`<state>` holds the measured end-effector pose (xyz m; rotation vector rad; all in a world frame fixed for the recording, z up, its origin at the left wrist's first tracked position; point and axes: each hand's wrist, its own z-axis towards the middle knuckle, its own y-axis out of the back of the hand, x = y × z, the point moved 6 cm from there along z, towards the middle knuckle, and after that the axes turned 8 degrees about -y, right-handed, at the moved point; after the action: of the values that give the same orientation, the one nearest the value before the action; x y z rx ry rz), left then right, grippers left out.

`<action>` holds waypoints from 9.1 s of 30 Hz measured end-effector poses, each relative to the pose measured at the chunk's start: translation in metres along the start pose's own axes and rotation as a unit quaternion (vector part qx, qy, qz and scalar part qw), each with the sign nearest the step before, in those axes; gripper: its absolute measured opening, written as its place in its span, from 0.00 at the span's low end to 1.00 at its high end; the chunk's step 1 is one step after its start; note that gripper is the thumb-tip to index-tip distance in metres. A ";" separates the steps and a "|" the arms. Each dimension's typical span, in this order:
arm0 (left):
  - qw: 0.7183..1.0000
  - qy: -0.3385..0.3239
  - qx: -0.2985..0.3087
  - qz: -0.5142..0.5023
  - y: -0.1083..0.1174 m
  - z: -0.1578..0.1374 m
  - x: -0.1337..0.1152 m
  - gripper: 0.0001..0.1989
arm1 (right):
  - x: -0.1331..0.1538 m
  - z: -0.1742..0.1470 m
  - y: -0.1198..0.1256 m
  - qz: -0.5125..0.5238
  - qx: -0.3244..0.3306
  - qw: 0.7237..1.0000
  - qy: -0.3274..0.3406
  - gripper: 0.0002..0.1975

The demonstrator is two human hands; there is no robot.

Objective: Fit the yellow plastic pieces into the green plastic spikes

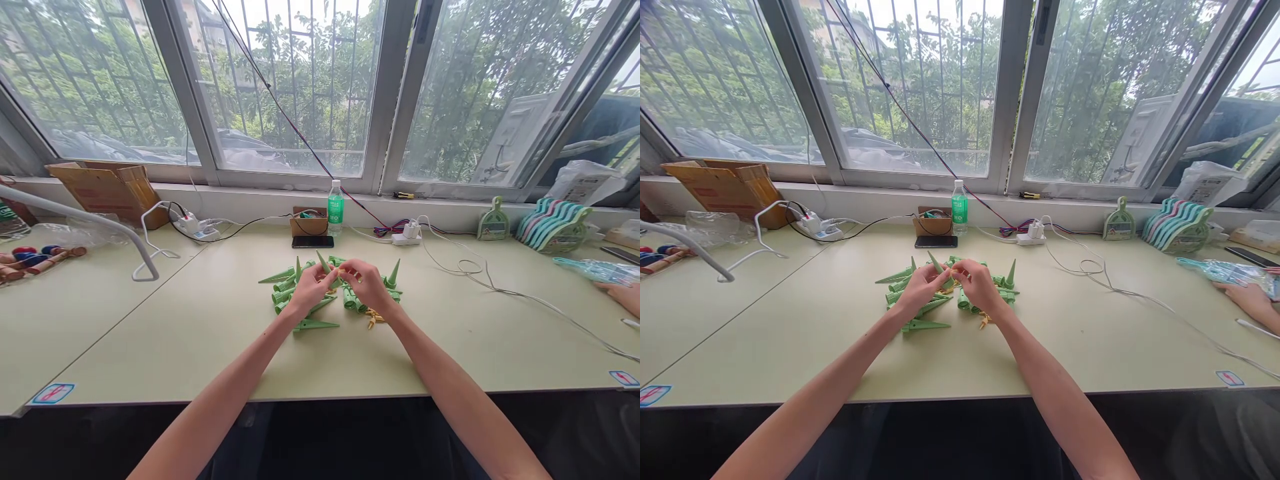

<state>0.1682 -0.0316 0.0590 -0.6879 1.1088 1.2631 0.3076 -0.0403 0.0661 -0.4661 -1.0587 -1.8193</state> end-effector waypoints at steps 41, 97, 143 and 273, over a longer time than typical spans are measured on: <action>0.998 -0.044 0.033 0.019 -0.004 0.003 0.008 0.19 | -0.007 0.000 -0.003 -0.042 0.025 0.998 -0.039 0.20; 0.999 -0.019 0.030 -0.003 -0.004 0.004 0.011 0.19 | -0.008 -0.001 -0.006 -0.067 0.049 0.995 -0.055 0.22; 0.999 -0.028 0.022 0.000 -0.003 0.003 0.011 0.18 | -0.008 -0.004 -0.008 -0.057 0.074 0.993 -0.070 0.16; 0.995 -0.061 0.065 0.035 -0.010 -0.003 -0.002 0.11 | -0.011 -0.003 -0.008 -0.081 0.061 0.992 -0.081 0.22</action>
<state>0.1771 -0.0372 0.0580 -0.4717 1.1110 1.2636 0.3067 -0.0351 0.0530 -0.4707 -1.3446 -1.8689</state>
